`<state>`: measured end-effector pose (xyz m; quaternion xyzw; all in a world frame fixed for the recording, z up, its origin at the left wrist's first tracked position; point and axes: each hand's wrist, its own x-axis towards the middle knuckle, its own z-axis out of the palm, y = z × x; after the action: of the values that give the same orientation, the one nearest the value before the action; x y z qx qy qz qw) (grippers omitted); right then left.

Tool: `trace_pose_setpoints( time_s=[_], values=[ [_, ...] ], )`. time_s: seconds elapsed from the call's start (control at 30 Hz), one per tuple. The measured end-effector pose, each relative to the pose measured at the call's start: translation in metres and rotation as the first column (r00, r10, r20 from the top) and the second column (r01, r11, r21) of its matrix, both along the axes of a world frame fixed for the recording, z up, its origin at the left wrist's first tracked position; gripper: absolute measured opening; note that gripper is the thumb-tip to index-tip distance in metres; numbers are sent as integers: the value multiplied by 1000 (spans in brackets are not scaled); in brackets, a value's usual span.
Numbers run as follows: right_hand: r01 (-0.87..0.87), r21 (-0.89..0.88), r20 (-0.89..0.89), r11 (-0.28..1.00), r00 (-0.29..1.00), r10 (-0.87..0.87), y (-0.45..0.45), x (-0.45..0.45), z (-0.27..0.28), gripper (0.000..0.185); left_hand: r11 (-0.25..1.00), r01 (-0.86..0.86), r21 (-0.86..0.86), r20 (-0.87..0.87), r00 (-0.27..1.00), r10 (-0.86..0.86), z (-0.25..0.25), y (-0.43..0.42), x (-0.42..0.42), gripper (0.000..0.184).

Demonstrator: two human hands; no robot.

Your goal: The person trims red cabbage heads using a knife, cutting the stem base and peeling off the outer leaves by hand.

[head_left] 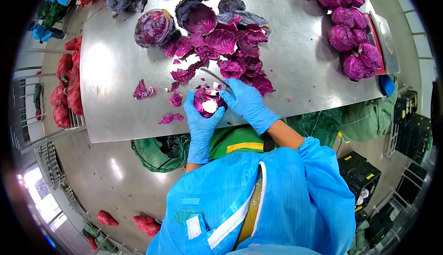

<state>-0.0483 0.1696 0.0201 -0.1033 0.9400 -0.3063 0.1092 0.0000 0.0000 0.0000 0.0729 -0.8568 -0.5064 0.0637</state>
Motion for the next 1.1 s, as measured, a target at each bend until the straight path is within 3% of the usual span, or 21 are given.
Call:
trace_pose_setpoints(
  time_s=[0.07,0.1,0.17,0.3,0.5,0.63,0.73,0.77,0.83,0.87,0.97,1.0,1.1],
  values=[
    [-21,-38,-211,999,977,12,2,-4,5,54,999,2,49,-46,999,1,2,-1,-3,105],
    [-61,33,-222,998,973,67,13,11,13,54,999,-5,34,9,1000,4,3,16,14,104],
    [-127,44,-361,991,923,135,-4,1,19,55,990,-1,-140,-1,1000,1,17,9,5,103],
    [-247,50,-267,968,930,252,-7,-17,29,52,994,26,-105,2,1000,-26,10,1,1,102],
    [-176,-284,-3,943,983,182,-3,-34,17,29,994,73,-81,-124,989,-82,1,-3,3,102],
    [-68,-455,-1,888,997,75,-2,-21,8,24,963,122,-240,-170,971,-166,9,-6,6,102],
    [-31,-579,-2,815,999,37,-1,-9,4,23,979,173,-106,-241,951,-194,6,-7,7,101],
    [-20,-639,2,769,1000,27,-1,-5,-1,23,970,194,-144,-205,953,-221,8,-9,9,101],
    [-145,-560,-160,816,985,66,1,4,2,22,947,234,-222,-130,955,-267,24,-13,10,101],
    [-203,-510,-242,836,966,87,3,6,3,22,963,268,-20,-92,959,-268,22,-14,13,100],
    [-398,-36,-481,917,811,333,4,12,33,25,883,196,426,132,952,-275,48,-2,15,99],
    [-399,-69,-471,914,821,323,5,10,30,30,893,190,409,144,953,-268,52,-4,14,97],
    [-417,-263,-448,870,851,273,13,8,40,18,905,291,311,19,950,-312,42,-5,10,96]
  ],
)
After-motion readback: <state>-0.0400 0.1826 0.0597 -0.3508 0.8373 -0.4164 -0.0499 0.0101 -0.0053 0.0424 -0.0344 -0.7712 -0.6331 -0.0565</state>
